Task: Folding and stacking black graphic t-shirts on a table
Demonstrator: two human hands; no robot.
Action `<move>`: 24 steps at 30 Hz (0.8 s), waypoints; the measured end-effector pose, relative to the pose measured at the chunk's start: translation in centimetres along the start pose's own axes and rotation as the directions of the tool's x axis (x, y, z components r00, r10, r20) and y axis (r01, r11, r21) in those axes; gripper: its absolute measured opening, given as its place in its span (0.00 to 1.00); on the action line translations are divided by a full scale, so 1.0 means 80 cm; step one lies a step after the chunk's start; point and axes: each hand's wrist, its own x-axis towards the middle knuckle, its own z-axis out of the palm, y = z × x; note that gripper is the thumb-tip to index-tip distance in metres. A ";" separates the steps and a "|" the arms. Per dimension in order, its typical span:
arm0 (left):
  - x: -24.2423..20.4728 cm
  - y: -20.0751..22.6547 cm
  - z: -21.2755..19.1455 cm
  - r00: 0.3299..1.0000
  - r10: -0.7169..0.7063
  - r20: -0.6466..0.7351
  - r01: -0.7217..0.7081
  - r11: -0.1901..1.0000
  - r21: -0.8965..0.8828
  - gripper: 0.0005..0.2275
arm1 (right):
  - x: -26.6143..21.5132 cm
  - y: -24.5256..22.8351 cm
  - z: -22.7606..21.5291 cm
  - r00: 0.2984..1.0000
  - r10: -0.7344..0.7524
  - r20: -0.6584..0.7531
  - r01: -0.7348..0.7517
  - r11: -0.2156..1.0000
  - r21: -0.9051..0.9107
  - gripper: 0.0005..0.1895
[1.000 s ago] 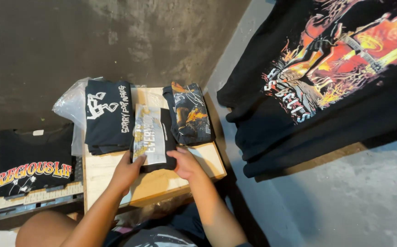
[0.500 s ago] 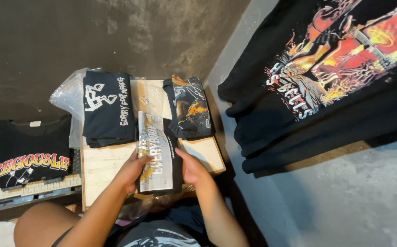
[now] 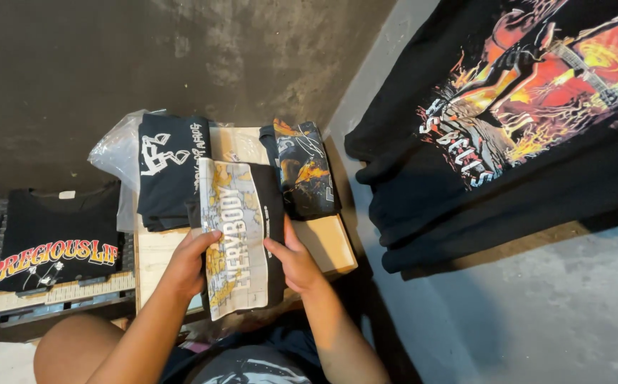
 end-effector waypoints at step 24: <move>-0.023 0.023 0.059 0.968 0.228 -0.109 -0.054 0.608 0.792 0.24 | 0.016 0.007 0.041 0.998 -0.049 -0.043 -0.001 0.643 -0.766 0.29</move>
